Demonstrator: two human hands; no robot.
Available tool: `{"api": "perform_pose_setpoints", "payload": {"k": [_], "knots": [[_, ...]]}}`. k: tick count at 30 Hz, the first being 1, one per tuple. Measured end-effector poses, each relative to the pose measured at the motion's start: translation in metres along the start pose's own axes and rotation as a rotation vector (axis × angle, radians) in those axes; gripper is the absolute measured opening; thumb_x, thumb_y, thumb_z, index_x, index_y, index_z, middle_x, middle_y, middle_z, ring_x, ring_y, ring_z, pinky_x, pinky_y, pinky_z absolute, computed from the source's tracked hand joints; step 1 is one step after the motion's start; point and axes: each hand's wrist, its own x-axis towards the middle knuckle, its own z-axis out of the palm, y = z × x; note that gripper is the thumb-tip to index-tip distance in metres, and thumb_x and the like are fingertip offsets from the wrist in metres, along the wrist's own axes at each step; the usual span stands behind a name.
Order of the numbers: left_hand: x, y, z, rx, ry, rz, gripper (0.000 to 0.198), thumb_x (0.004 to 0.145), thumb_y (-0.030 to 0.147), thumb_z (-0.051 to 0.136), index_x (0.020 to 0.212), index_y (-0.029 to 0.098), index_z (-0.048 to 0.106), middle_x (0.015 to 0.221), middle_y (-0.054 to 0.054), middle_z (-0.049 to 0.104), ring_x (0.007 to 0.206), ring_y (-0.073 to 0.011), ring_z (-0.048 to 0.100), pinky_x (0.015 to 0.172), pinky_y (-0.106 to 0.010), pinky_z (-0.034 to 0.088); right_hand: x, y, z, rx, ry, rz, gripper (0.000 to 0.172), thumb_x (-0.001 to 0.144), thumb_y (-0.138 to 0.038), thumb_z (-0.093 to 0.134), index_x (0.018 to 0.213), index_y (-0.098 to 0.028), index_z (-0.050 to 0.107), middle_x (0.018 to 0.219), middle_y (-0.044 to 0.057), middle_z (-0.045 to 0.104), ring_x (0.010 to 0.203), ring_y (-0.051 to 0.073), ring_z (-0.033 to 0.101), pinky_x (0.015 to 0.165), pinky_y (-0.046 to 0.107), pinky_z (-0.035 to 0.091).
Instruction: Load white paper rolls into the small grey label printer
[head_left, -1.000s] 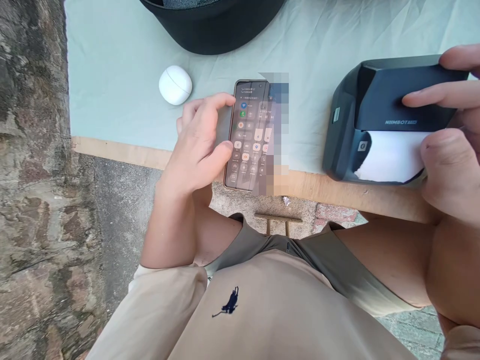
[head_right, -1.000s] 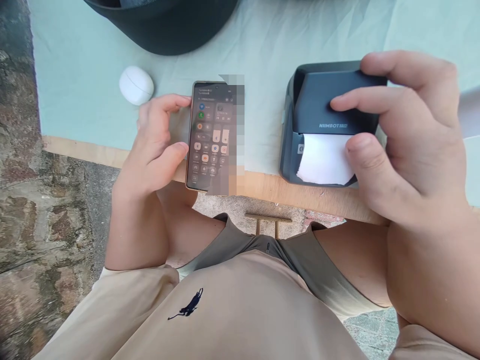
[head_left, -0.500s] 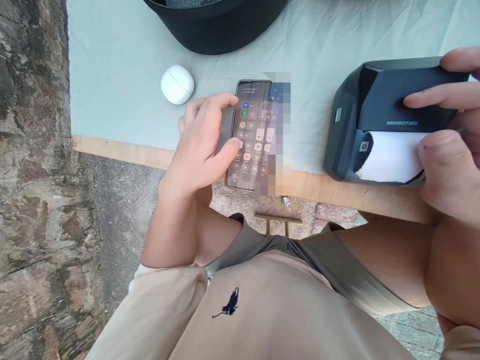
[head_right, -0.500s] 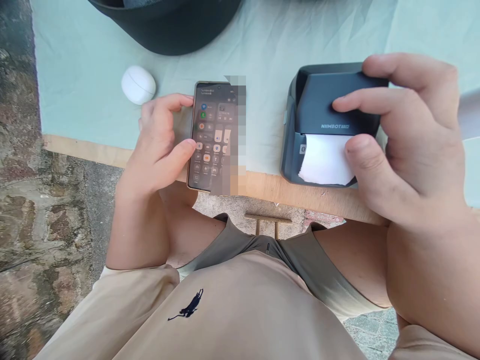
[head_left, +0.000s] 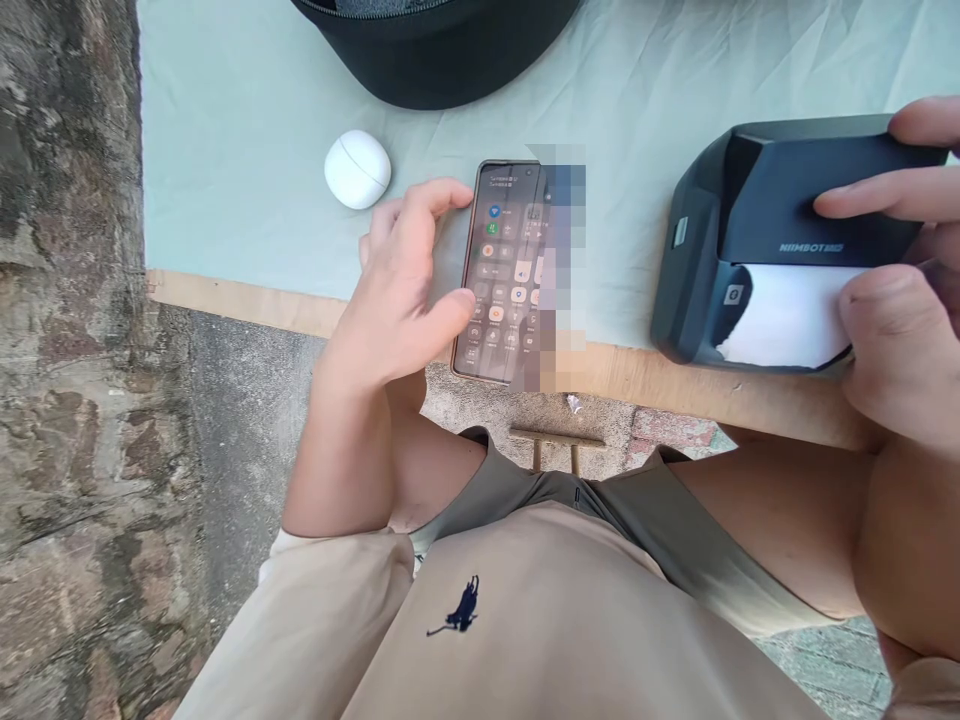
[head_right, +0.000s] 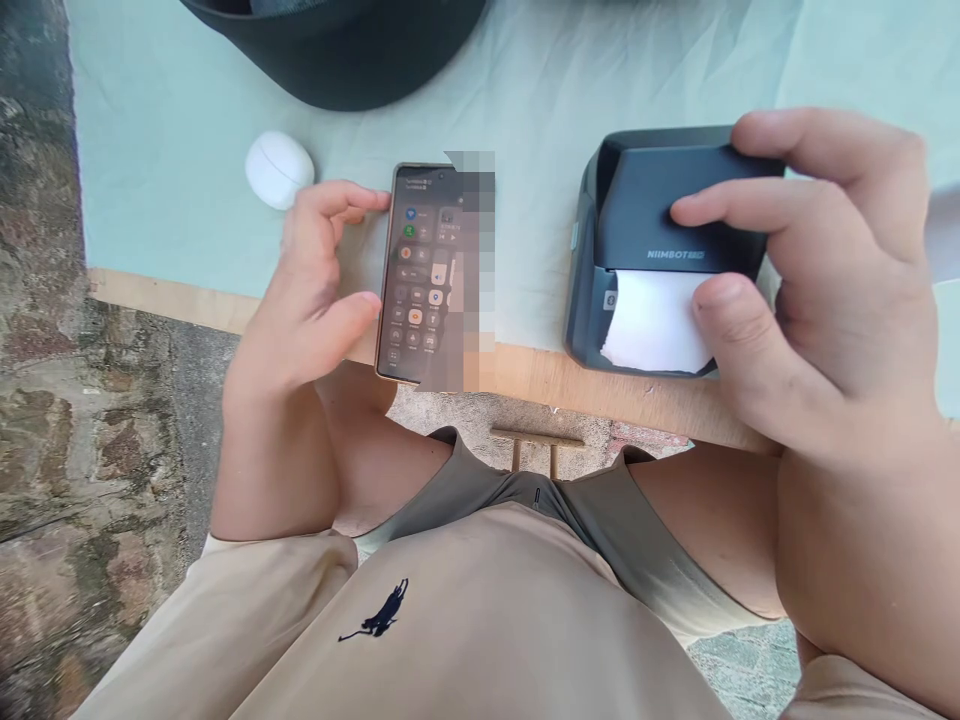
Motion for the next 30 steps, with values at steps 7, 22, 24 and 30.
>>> {"api": "perform_pose_setpoints", "payload": {"k": [7, 22, 24, 30], "knots": [[-0.003, 0.008, -0.001, 0.054, -0.054, 0.024, 0.079, 0.057, 0.026, 0.06, 0.133, 0.031, 0.038, 0.142, -0.005, 0.049, 0.135, -0.0378, 0.039, 0.112, -0.058, 0.033, 0.0, 0.002, 0.0, -0.006, 0.016, -0.026, 0.044, 0.094, -0.042, 0.046, 0.136, -0.032, 0.053, 0.15, 0.005, 0.041, 0.14, 0.03, 0.04, 0.119, 0.053, 0.029], [0.021, 0.038, 0.009, 0.001, 0.131, -0.12, 0.055, 0.084, 0.041, 0.053, 0.133, 0.019, 0.041, 0.121, -0.011, 0.06, 0.114, -0.0264, 0.059, 0.1, -0.046, 0.047, 0.002, -0.005, 0.0, -0.028, 0.012, -0.047, 0.042, 0.095, -0.037, 0.046, 0.136, -0.033, 0.053, 0.15, 0.005, 0.041, 0.139, 0.028, 0.042, 0.116, 0.05, 0.034], [0.031, 0.059, 0.011, 0.095, 0.052, -0.24, 0.071, 0.079, 0.038, 0.06, 0.142, 0.016, 0.036, 0.123, -0.015, 0.056, 0.118, -0.0317, 0.056, 0.101, -0.049, 0.045, 0.002, -0.007, 0.0, -0.026, 0.011, -0.038, 0.042, 0.095, -0.037, 0.046, 0.136, -0.029, 0.054, 0.15, 0.007, 0.041, 0.139, 0.027, 0.042, 0.116, 0.049, 0.035], [0.046, 0.099, 0.011, 0.268, -0.136, -0.326, 0.093, 0.075, 0.038, 0.065, 0.154, 0.023, 0.019, 0.13, -0.017, 0.047, 0.124, -0.0439, 0.048, 0.102, -0.052, 0.041, 0.002, -0.009, 0.0, 0.01, 0.001, 0.024, 0.044, 0.096, -0.048, 0.041, 0.137, -0.037, 0.051, 0.149, -0.006, 0.041, 0.141, 0.023, 0.038, 0.123, 0.042, 0.029]]}}
